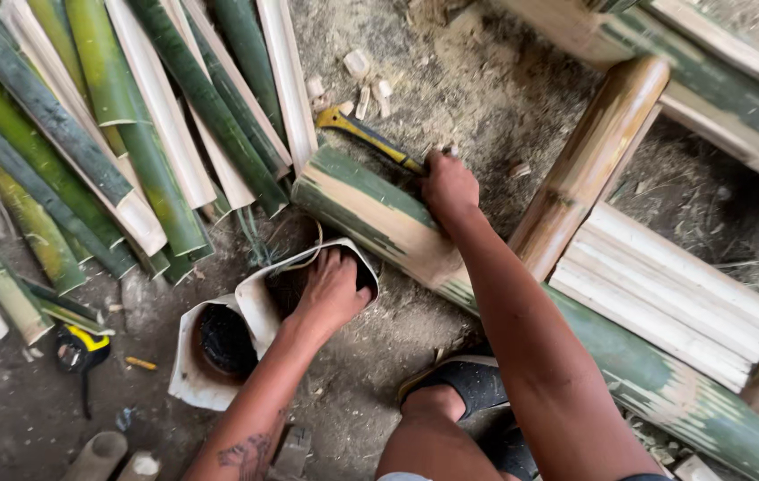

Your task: The person assembles a bamboo frame by placing split bamboo slats across the frame, hammering nails to secure them, and sawing off excess length. The person uses a hammer, nails, and a hand saw to complete the assembly.

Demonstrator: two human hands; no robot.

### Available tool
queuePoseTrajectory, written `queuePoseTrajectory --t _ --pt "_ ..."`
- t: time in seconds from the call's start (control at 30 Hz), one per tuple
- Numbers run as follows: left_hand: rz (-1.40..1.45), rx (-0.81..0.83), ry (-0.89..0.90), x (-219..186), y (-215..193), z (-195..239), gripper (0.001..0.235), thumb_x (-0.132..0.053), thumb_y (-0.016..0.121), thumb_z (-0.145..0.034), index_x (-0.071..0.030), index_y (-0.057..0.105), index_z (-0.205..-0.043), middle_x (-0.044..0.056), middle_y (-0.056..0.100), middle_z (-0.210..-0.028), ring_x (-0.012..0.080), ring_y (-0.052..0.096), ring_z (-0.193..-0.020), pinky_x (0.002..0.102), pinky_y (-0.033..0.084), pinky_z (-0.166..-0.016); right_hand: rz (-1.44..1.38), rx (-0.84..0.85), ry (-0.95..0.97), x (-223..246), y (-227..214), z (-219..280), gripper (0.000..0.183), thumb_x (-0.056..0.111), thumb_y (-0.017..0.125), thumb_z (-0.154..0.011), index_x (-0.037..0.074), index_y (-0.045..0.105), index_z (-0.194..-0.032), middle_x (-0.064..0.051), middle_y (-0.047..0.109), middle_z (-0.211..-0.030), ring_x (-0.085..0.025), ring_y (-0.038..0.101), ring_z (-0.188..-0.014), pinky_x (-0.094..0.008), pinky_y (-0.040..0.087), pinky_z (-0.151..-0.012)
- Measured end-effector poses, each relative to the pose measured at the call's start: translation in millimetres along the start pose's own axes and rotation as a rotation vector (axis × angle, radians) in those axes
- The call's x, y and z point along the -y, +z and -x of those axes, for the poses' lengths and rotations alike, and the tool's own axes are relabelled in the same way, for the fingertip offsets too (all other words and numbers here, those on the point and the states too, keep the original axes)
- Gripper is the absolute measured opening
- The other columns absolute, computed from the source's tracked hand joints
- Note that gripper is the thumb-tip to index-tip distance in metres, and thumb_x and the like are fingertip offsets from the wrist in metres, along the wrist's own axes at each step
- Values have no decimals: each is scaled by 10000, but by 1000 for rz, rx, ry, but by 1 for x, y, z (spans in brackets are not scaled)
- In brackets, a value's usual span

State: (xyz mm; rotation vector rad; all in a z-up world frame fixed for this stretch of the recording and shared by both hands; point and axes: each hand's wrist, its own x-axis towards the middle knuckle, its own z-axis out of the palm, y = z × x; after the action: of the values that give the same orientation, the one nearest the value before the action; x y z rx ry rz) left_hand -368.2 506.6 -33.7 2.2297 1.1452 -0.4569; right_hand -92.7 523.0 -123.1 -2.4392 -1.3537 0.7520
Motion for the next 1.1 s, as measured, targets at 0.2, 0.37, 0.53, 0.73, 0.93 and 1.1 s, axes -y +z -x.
queuePoseTrajectory --t 0.2,0.37,0.53,0.73,0.93,1.1 --pt "-58 127 -92 14 -6 14 698 -421 728 -855 -28 495 -1382 182 402 -1542 380 363 -1438 613 262 -1176 160 -49 -8 20 -41 20 466 293 713 -886 -4 565 -1214 -200 725 -854 -379 707 -710 -499 546 -590" --pt "212 -10 78 19 6 53 861 -502 742 -923 65 412 -1482 322 431 -1491 501 445 -1338 647 353 -1069 -30 -188 87 21 -84 58 266 297 644 -980 57 661 -1095 -165 765 -860 -286 728 -693 -406 571 -644" --pt "-53 161 16 -2 -14 74 287 -160 673 -867 -46 699 -1129 163 750 -973 309 781 -850 453 644 -788 -1020 -23 44 47 -126 89 321 243 642 -905 81 653 -1182 -198 746 -1037 -252 743 -789 -392 634 -673" --pt "-94 -84 117 -41 -92 115 118 -65 692 -815 -57 724 -929 187 745 -814 365 746 -775 514 583 -727 -1754 433 -80 38 -182 141 389 229 650 -961 -35 586 -1240 -248 678 -1169 -335 726 -1036 -447 596 -973" --pt "-266 -340 350 -112 -137 12 51 -65 704 -825 -31 718 -860 192 739 -857 333 749 -791 467 575 -666 -1236 112 -55 33 -251 183 484 55 636 -877 113 527 -1344 -97 661 -1181 -231 708 -1020 -408 609 -871" --pt "-218 -386 298 -191 -96 -130 111 -61 699 -822 -78 785 -889 194 754 -981 364 738 -943 466 600 -764 -1037 92 283 6 -276 200 308 121 611 -898 24 547 -1183 -113 728 -916 -199 652 -628 -379 585 -521"
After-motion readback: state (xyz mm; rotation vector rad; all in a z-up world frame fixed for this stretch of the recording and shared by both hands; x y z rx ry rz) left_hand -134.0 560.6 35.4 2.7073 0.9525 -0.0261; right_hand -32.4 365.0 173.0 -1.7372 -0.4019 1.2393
